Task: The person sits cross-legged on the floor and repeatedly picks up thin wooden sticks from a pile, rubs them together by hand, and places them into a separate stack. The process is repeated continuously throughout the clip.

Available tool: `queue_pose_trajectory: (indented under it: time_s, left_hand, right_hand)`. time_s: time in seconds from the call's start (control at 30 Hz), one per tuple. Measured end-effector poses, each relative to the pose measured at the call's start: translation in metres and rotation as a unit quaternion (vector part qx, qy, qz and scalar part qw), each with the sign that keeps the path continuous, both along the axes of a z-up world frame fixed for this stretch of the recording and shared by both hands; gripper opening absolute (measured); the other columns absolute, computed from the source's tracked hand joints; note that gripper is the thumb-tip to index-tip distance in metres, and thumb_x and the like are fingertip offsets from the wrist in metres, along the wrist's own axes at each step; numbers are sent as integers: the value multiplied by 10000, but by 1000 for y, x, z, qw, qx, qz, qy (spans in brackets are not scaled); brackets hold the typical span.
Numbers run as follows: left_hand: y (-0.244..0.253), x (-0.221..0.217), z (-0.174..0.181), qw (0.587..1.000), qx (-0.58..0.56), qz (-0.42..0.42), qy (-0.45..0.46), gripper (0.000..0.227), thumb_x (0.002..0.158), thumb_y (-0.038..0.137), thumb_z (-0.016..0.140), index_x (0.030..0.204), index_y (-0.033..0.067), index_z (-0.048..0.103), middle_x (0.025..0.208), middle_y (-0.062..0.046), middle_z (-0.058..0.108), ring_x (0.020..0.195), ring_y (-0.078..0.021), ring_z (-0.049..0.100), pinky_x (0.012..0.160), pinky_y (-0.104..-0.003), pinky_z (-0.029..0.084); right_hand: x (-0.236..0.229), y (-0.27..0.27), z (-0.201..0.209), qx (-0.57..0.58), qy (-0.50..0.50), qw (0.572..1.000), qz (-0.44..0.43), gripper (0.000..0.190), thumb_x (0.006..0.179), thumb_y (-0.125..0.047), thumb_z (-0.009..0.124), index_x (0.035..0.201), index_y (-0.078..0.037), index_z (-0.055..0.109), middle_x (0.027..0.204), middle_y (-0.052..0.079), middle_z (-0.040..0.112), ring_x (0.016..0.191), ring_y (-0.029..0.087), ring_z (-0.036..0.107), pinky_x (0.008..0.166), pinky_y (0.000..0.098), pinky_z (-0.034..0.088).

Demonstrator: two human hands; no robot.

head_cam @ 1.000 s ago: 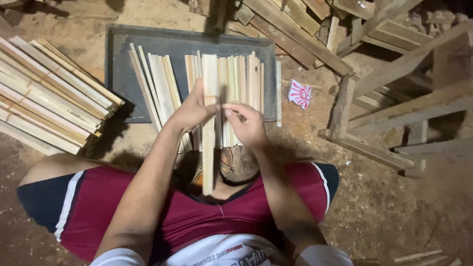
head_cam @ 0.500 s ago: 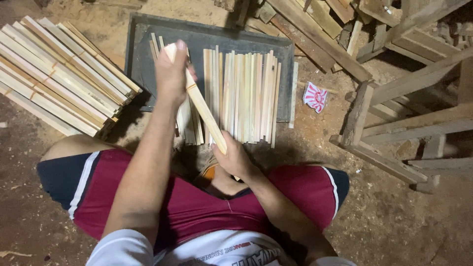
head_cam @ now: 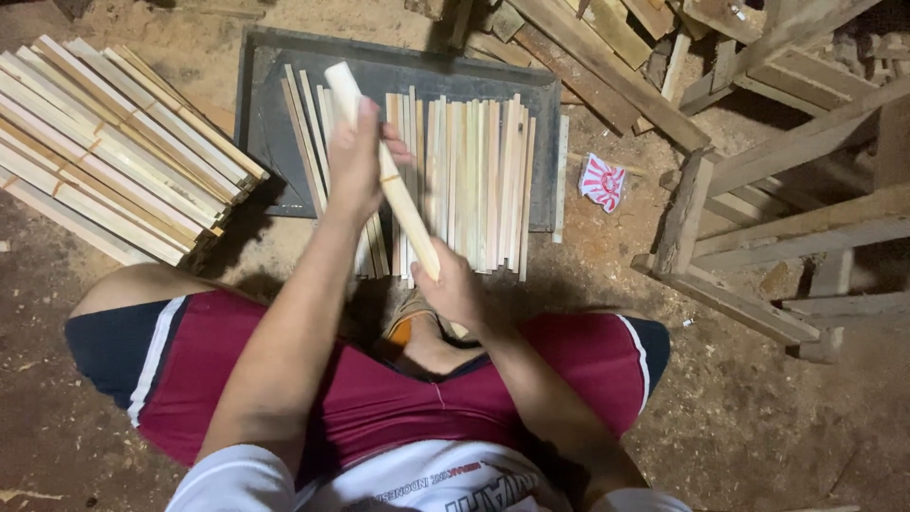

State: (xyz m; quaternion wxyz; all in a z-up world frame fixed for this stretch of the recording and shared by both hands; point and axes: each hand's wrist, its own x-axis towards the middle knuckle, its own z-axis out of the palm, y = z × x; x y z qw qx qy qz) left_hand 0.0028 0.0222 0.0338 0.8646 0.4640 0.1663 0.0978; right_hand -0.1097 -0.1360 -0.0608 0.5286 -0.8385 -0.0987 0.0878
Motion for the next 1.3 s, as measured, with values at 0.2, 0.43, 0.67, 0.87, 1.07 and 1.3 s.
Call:
queue_pose_trajectory:
  time_s: [0.2,0.43,0.67,0.87,1.07,1.3]
  left_hand:
    - [-26,-31,3,997,56,-50,16,323,1054,340,549,917,49,526,589,-54,566,397,-197,613,357,-306,572]
    - [-25,-25,-10,991,94,-91,17,290,1041,320,579,907,63,580,602,-91,648,517,-202,697,514,-344,627]
    - [13,-1,-15,989,-23,140,-28,305,1035,366,541,1018,67,483,639,4,522,460,-144,609,459,-301,620]
    - [27,8,-32,930,-236,280,28,422,910,467,614,931,88,428,631,-68,511,541,-258,663,644,-473,679]
    - [-20,-40,3,971,-17,-139,195,590,1022,605,367,953,31,487,761,-83,505,730,-280,711,788,-514,634]
    - [-16,-32,17,866,464,-149,-111,502,1021,392,662,1326,-1,598,1119,-216,647,1184,-420,625,1065,-539,484]
  right_hand:
    - [11,9,-2,-7,11,1000,-3,307,909,-228,686,1153,-50,628,875,278,684,830,392,709,688,495,527]
    - [19,3,-2,-1,-1,1000,-22,243,916,-199,684,1106,-52,643,824,224,676,788,326,695,672,439,529]
    - [36,-22,46,18,-49,982,-184,666,799,-223,881,1382,-110,579,1261,222,656,1208,379,618,1031,516,531]
    - [34,-25,38,74,-93,956,-268,224,955,-200,756,1152,-120,685,1083,82,697,1057,231,667,942,398,553]
    - [75,-1,59,256,-106,952,-132,366,1009,-178,655,1290,45,582,1198,209,647,1176,286,619,1028,459,508]
    - [117,-42,50,188,-80,979,-21,212,955,-146,769,1129,-55,688,898,51,706,827,70,619,724,273,577]
